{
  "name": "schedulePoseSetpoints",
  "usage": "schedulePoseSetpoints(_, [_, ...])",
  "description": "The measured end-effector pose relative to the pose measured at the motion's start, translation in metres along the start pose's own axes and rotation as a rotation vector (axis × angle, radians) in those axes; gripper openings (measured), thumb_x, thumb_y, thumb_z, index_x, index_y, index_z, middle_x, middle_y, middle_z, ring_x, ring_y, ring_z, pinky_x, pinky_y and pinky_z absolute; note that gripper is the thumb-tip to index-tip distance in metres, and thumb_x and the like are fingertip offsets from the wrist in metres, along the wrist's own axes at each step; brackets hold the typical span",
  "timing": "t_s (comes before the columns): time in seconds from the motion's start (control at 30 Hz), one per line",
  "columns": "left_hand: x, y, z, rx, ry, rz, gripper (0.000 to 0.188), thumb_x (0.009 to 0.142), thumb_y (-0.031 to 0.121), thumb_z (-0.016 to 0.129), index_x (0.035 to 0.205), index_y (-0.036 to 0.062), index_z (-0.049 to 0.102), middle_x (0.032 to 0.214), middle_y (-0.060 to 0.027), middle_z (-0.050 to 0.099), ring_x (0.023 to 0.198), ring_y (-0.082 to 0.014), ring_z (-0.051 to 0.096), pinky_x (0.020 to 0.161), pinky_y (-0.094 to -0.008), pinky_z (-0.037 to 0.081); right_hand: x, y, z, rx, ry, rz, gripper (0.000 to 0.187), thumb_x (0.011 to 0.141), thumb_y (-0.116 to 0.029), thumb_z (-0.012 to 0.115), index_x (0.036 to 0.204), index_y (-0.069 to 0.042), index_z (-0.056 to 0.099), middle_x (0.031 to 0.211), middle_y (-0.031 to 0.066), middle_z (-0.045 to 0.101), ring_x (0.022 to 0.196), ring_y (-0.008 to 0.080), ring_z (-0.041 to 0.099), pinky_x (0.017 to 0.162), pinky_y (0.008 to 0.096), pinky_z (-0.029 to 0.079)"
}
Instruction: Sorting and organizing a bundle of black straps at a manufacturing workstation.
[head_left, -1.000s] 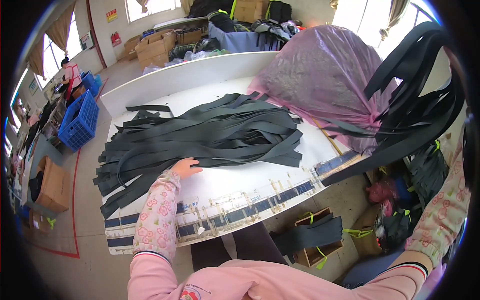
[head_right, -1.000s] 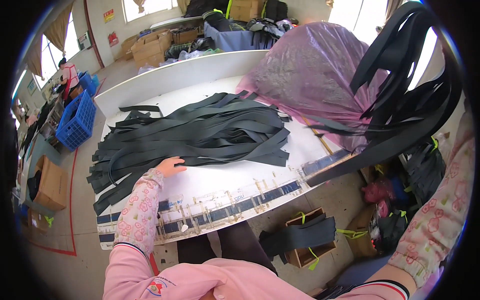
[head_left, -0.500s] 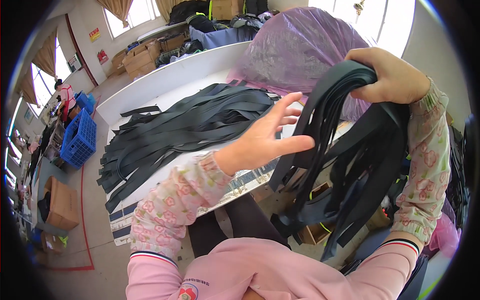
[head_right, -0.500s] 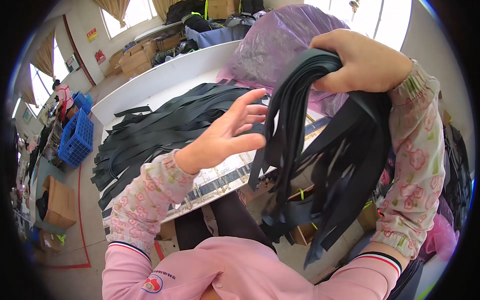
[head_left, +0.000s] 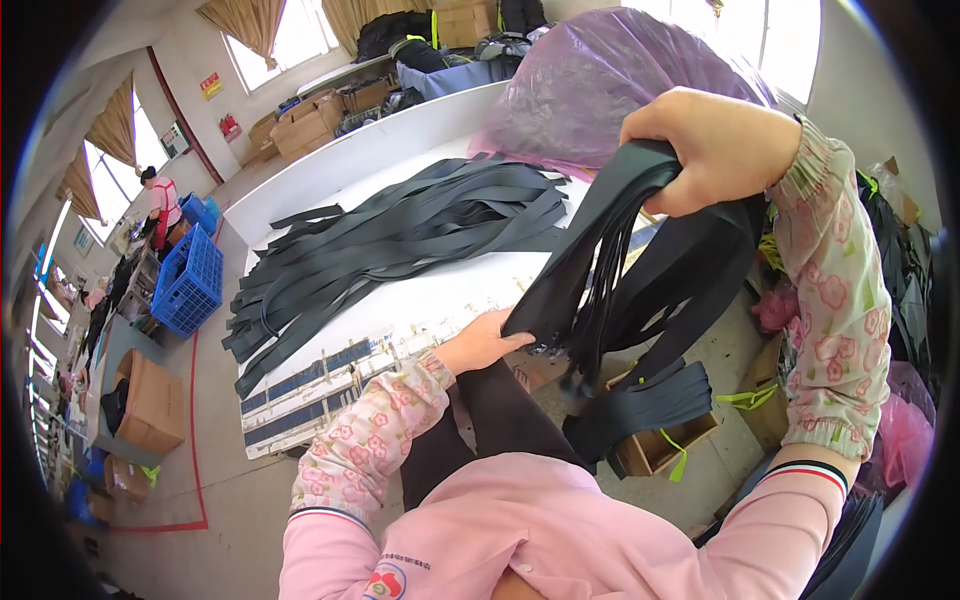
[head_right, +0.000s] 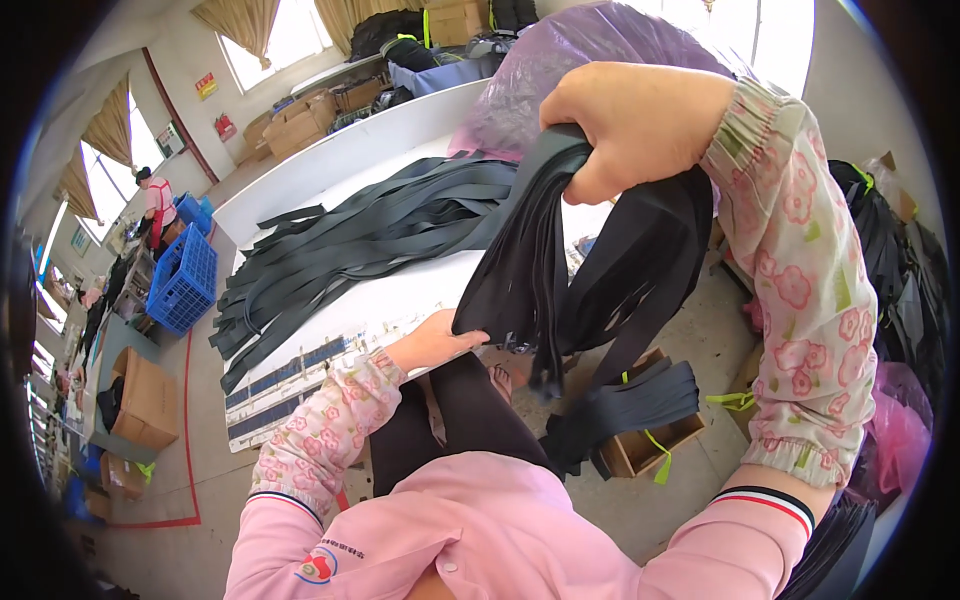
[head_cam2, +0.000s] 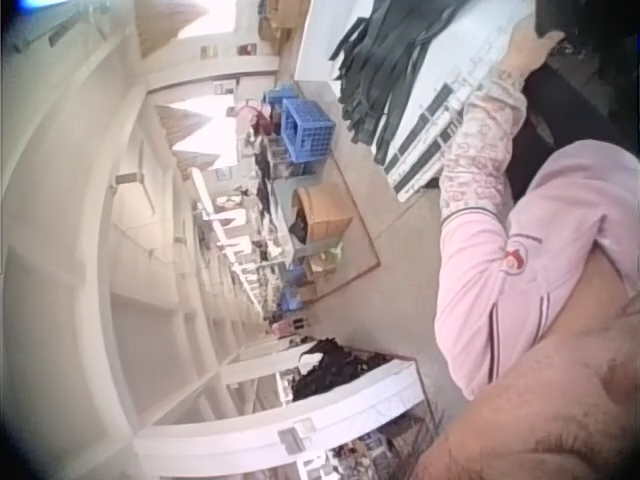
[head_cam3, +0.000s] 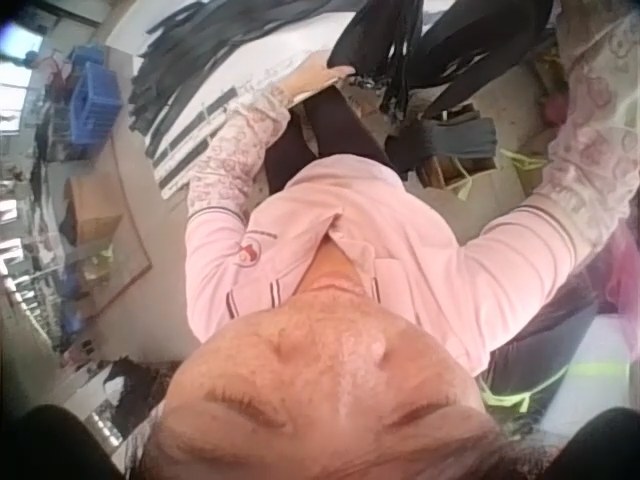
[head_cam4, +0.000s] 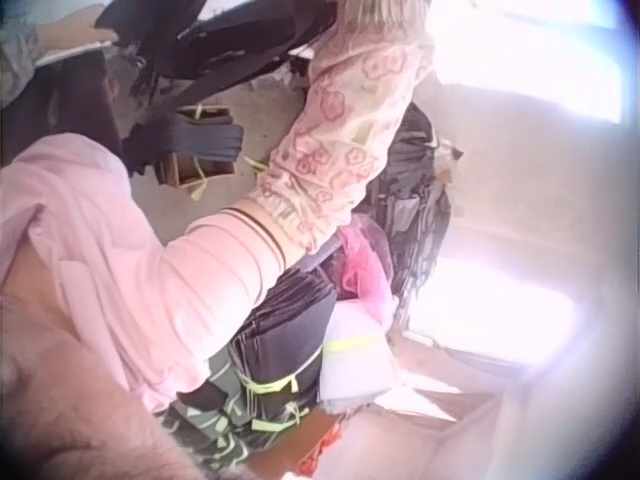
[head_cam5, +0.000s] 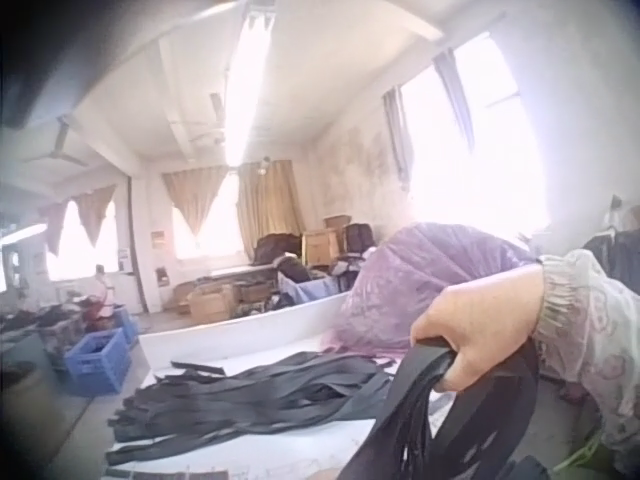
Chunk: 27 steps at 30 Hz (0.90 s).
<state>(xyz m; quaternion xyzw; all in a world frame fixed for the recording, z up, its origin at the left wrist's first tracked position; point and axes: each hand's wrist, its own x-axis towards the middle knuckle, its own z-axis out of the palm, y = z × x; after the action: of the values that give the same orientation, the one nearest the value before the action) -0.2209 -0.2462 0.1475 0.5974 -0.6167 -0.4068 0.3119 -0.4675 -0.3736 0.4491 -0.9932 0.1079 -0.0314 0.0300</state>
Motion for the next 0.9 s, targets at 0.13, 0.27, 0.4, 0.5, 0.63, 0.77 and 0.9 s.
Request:
schedulePoseSetpoints(0.13, [-0.013, 0.005, -0.013, -0.055, -0.077, 0.212, 0.066, 0.090, 0.028, 0.071, 0.142, -0.0009, 0.044, 0.123, -0.0158, 0.063, 0.115, -0.0219, 0.058, 0.103, -0.0346, 0.042, 0.003, -0.012, 0.002, 0.100, 0.020, 0.075, 0.036, 0.070, -0.023, 0.072, 0.086, 0.008, 0.064, 0.069, 0.0170, 0.065, 0.067, 0.0288, 0.066, 0.066, 0.0370, 0.051])
schedulePoseSetpoints(0.27, [-0.009, 0.073, -0.001, -0.327, 0.067, 0.488, 0.064, 0.091, 0.021, 0.070, 0.142, -0.0025, 0.040, 0.124, -0.0120, 0.062, 0.112, -0.0188, 0.058, 0.101, -0.0347, 0.045, 0.012, -0.015, 0.019, 0.089, -0.051, -0.026, 0.033, 0.073, -0.020, 0.075, 0.088, 0.006, 0.062, 0.070, 0.0130, 0.064, 0.063, 0.0218, 0.063, 0.062, 0.0338, 0.050])
schedulePoseSetpoints(0.4, [-0.001, 0.079, 0.022, -0.333, 0.051, 0.367, 0.039, 0.090, 0.010, 0.068, 0.126, -0.0005, 0.056, 0.111, -0.0089, 0.067, 0.097, -0.0134, 0.061, 0.092, -0.0312, 0.049, -0.004, -0.017, 0.013, 0.087, 0.013, -0.026, 0.029, 0.072, -0.017, 0.074, 0.088, 0.004, 0.062, 0.069, 0.0089, 0.060, 0.062, 0.0159, 0.059, 0.061, 0.0317, 0.048])
schedulePoseSetpoints(0.5, [0.004, 0.024, 0.039, 0.020, 0.154, 0.159, 0.028, 0.087, 0.007, 0.067, 0.114, 0.0002, 0.063, 0.104, -0.0108, 0.069, 0.093, -0.0161, 0.065, 0.087, -0.0322, 0.051, -0.021, -0.025, -0.009, 0.164, 0.138, -0.030, 0.027, 0.070, -0.012, 0.073, 0.091, 0.002, 0.063, 0.069, 0.0026, 0.055, 0.063, 0.0090, 0.052, 0.059, 0.0264, 0.043])
schedulePoseSetpoints(0.63, [0.010, -0.054, 0.062, 0.252, -0.087, -0.085, 0.036, 0.081, 0.012, 0.072, 0.115, 0.0017, 0.064, 0.108, -0.0147, 0.069, 0.098, -0.0243, 0.067, 0.088, -0.0354, 0.051, -0.049, -0.035, -0.039, 0.165, 0.146, 0.166, 0.036, 0.076, -0.021, 0.076, 0.100, 0.002, 0.064, 0.077, 0.0040, 0.061, 0.071, 0.0107, 0.058, 0.064, 0.0271, 0.047])
schedulePoseSetpoints(0.77, [-0.006, 0.019, 0.016, 0.488, -0.465, -0.245, 0.067, 0.076, 0.026, 0.077, 0.135, 0.0028, 0.054, 0.126, -0.0189, 0.062, 0.120, -0.0297, 0.059, 0.101, -0.0387, 0.044, -0.061, -0.033, -0.041, 0.115, 0.120, 0.313, 0.040, 0.078, -0.028, 0.079, 0.103, 0.001, 0.067, 0.083, 0.0027, 0.067, 0.075, 0.0106, 0.062, 0.065, 0.0269, 0.048])
schedulePoseSetpoints(0.9, [-0.009, 0.059, -0.034, -0.194, -0.185, 0.175, 0.110, 0.075, 0.046, 0.081, 0.157, 0.0071, 0.018, 0.155, -0.0191, 0.033, 0.142, -0.0307, 0.036, 0.116, -0.0367, 0.028, -0.049, -0.038, -0.034, 0.100, 0.029, 0.209, 0.035, 0.079, -0.025, 0.076, 0.100, 0.002, 0.068, 0.082, 0.0053, 0.069, 0.073, 0.0134, 0.063, 0.065, 0.0283, 0.049])
